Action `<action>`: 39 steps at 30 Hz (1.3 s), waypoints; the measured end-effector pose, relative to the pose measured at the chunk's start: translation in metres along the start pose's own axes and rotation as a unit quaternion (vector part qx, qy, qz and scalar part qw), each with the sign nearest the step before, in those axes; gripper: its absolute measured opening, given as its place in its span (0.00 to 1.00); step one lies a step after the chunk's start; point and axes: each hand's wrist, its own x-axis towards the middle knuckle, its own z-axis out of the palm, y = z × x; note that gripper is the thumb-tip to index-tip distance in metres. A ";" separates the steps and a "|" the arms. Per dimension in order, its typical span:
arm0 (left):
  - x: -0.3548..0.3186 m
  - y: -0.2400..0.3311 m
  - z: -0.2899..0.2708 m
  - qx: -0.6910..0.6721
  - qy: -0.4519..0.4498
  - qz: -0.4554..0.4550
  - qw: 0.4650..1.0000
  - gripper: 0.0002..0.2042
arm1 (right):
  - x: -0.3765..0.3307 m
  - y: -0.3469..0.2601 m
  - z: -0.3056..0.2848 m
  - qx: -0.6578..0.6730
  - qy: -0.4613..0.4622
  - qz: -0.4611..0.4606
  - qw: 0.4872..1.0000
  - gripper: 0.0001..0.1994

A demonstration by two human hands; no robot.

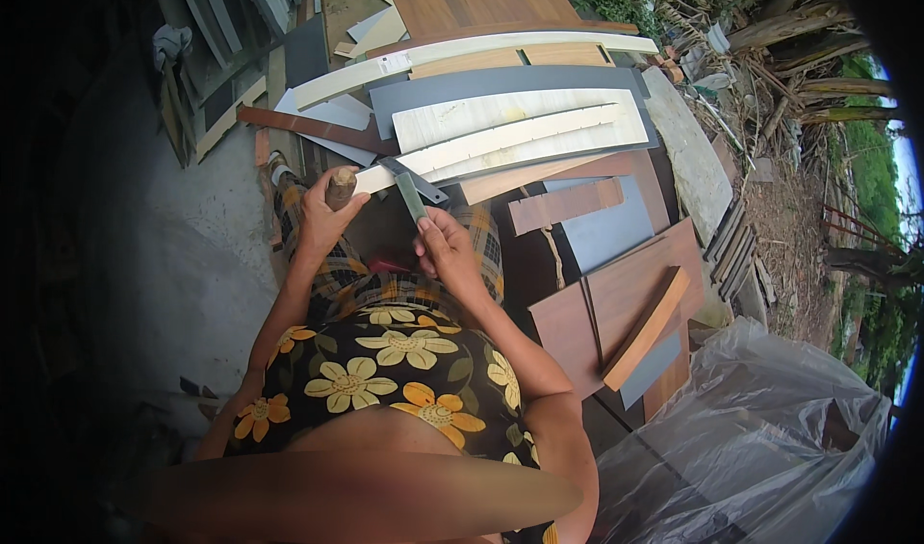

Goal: Using a square ruler and a pencil to measure and mark wood pieces.

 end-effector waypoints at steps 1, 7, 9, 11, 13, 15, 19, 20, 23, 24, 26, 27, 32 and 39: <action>0.000 0.000 0.001 0.004 -0.003 0.000 1.000 0.19 | 0.000 0.001 -0.001 0.018 -0.018 0.014 1.000 0.16; 0.000 0.008 0.001 -0.003 -0.020 0.016 1.000 0.21 | -0.007 -0.025 -0.024 -0.039 0.026 -0.092 0.995 0.21; 0.001 0.006 0.004 -0.003 -0.028 0.018 0.999 0.22 | -0.010 -0.025 -0.037 -0.050 0.054 -0.128 0.989 0.20; 0.001 0.003 0.005 0.030 0.005 0.053 0.998 0.22 | -0.012 -0.025 -0.043 -0.043 0.088 -0.148 0.984 0.18; 0.004 0.005 0.007 0.058 0.014 0.098 0.993 0.23 | -0.017 -0.025 -0.053 -0.016 0.117 -0.147 0.982 0.16; 0.005 0.005 0.007 0.073 0.024 0.129 0.989 0.22 | -0.018 -0.021 -0.058 -0.047 0.145 -0.175 0.973 0.16; 0.004 0.003 0.002 0.060 -0.014 0.116 0.991 0.20 | -0.020 -0.019 -0.066 -0.220 0.184 -0.227 0.931 0.19; 0.004 0.005 0.000 0.025 -0.035 0.091 0.995 0.19 | -0.021 -0.020 -0.067 -0.343 0.199 -0.250 0.883 0.20; 0.002 0.010 -0.007 -0.021 -0.077 0.029 0.996 0.17 | -0.016 -0.023 -0.065 -0.437 0.182 -0.286 0.833 0.23; 0.001 0.011 -0.009 -0.034 -0.095 -0.010 0.995 0.17 | -0.014 -0.026 -0.065 -0.494 0.152 -0.308 0.798 0.24; 0.000 0.010 -0.012 -0.055 -0.099 -0.020 0.993 0.16 | -0.012 -0.031 -0.059 -0.515 0.151 -0.316 0.783 0.25; -0.001 0.010 -0.014 -0.075 -0.101 -0.033 0.992 0.16 | -0.010 -0.036 -0.058 -0.553 0.137 -0.301 0.765 0.25; 0.000 0.011 -0.027 -0.093 -0.097 -0.062 0.989 0.16 | 0.006 -0.047 -0.081 -0.604 0.136 -0.287 0.731 0.23; 0.003 0.002 -0.044 -0.082 -0.104 -0.077 0.988 0.18 | 0.025 -0.066 -0.160 -0.618 0.267 -0.252 0.695 0.24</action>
